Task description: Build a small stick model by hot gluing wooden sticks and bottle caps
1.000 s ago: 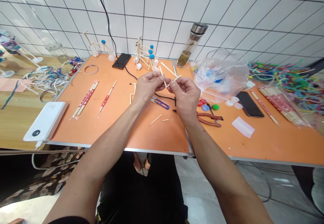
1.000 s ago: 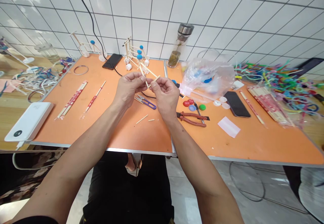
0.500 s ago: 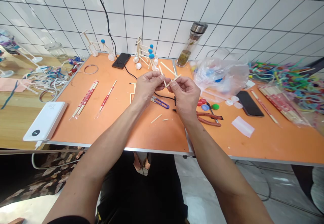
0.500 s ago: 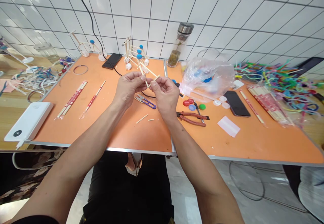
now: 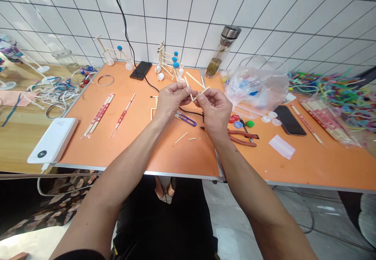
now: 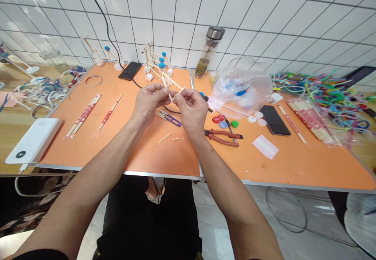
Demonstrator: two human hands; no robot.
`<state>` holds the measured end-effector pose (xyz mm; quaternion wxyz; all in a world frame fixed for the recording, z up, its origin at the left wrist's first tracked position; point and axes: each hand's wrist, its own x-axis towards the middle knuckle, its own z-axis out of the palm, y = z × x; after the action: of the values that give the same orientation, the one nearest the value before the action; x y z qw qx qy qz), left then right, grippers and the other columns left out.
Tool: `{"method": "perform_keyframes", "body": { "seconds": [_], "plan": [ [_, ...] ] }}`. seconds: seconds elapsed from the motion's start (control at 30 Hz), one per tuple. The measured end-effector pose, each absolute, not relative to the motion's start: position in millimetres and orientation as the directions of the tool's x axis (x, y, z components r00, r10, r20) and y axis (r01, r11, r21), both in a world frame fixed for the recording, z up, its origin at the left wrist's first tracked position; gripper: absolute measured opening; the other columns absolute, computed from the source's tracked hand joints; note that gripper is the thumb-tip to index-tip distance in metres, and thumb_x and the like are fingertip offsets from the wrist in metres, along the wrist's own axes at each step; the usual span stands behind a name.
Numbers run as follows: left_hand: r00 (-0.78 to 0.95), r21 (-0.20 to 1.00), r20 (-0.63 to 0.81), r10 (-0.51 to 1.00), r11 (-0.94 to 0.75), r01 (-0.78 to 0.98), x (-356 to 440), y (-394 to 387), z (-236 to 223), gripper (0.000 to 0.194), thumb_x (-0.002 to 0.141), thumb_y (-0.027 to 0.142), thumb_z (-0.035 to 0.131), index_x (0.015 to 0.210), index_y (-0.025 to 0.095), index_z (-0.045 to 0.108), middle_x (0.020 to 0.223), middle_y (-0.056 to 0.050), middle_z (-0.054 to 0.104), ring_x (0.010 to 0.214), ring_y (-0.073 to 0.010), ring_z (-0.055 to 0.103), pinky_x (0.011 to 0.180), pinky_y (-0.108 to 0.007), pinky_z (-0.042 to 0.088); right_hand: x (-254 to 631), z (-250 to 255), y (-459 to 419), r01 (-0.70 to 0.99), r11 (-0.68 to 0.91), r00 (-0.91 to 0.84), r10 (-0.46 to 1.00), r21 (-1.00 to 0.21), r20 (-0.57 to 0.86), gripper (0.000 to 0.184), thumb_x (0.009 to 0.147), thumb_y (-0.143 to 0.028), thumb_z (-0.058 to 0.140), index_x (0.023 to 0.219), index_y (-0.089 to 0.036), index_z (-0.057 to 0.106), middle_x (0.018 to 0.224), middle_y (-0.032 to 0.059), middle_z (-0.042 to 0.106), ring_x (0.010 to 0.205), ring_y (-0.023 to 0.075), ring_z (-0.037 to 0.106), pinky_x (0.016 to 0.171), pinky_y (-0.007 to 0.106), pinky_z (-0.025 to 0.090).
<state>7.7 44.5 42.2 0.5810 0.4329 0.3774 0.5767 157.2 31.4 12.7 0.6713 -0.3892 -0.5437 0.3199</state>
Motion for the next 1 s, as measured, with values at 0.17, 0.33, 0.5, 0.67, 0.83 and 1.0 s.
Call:
{"method": "perform_keyframes", "body": {
  "seconds": [0.17, 0.33, 0.5, 0.67, 0.83, 1.0],
  "plan": [
    [0.056, 0.933, 0.071, 0.996, -0.047, -0.356, 7.9, 44.9, 42.4, 0.020, 0.093, 0.033, 0.090, 0.089, 0.021, 0.075, 0.093, -0.005, 0.088, 0.081, -0.0145, 0.082, 0.080, -0.026, 0.064, 157.5, 12.6, 31.4, -0.016, 0.494, 0.205, 0.852, -0.869, 0.481, 0.048, 0.086, -0.069, 0.094, 0.092, -0.026, 0.072, 0.088, 0.0002, 0.079, 0.084, 0.0177, 0.077, 0.083, 0.034, 0.067],
    [0.053, 0.940, 0.059, 0.997, -0.037, -0.340, 7.7, 45.9, 41.5, 0.023, 0.092, 0.037, 0.092, 0.090, 0.021, 0.076, 0.093, -0.005, 0.088, 0.081, -0.0140, 0.081, 0.080, -0.025, 0.064, 157.8, 12.5, 31.9, -0.008, 0.492, 0.206, 0.853, -0.870, 0.480, 0.049, 0.086, -0.069, 0.094, 0.093, -0.026, 0.072, 0.087, -0.0001, 0.078, 0.083, 0.0177, 0.077, 0.083, 0.034, 0.067],
    [0.066, 0.922, 0.069, 0.995, -0.039, -0.385, 8.3, 45.5, 41.1, 0.022, 0.090, 0.033, 0.093, 0.092, 0.020, 0.075, 0.090, -0.004, 0.087, 0.081, -0.0146, 0.082, 0.080, -0.026, 0.064, 157.6, 14.7, 30.1, -0.039, 0.491, 0.205, 0.856, -0.870, 0.474, 0.048, 0.084, -0.067, 0.096, 0.091, -0.025, 0.072, 0.087, -0.0001, 0.078, 0.081, 0.0164, 0.076, 0.081, 0.033, 0.066],
    [0.059, 0.925, 0.047, 0.997, -0.021, -0.379, 9.6, 45.3, 41.5, 0.025, 0.089, 0.035, 0.094, 0.092, 0.020, 0.074, 0.091, -0.005, 0.088, 0.081, -0.0143, 0.082, 0.080, -0.025, 0.064, 157.4, 16.7, 28.5, -0.034, 0.462, 0.219, 0.868, -0.886, 0.445, 0.050, 0.082, -0.068, 0.096, 0.090, -0.026, 0.072, 0.084, -0.0011, 0.077, 0.080, 0.0166, 0.076, 0.079, 0.032, 0.066],
    [0.064, 0.923, 0.058, 0.996, -0.029, -0.385, 11.4, 48.4, 43.9, 0.019, 0.091, 0.031, 0.089, 0.092, 0.020, 0.074, 0.091, -0.005, 0.088, 0.080, -0.0134, 0.082, 0.079, -0.024, 0.064, 158.5, 19.3, 32.0, -0.021, 0.468, 0.229, 0.862, -0.883, 0.452, 0.051, 0.083, -0.070, 0.094, 0.090, -0.025, 0.071, 0.083, -0.0007, 0.077, 0.078, 0.0161, 0.077, 0.078, 0.032, 0.067],
    [0.051, 0.919, 0.040, 0.998, -0.017, -0.395, 12.8, 54.4, 51.0, 0.016, 0.091, 0.028, 0.089, 0.091, 0.020, 0.076, 0.088, -0.004, 0.087, 0.075, -0.0110, 0.080, 0.077, -0.022, 0.064, 159.4, 27.5, 38.5, -0.059, 0.495, 0.205, 0.856, -0.867, 0.475, 0.051, 0.081, -0.068, 0.096, 0.090, -0.024, 0.072, 0.082, -0.0005, 0.077, 0.077, 0.0160, 0.077, 0.077, 0.031, 0.067]
  ]
}}
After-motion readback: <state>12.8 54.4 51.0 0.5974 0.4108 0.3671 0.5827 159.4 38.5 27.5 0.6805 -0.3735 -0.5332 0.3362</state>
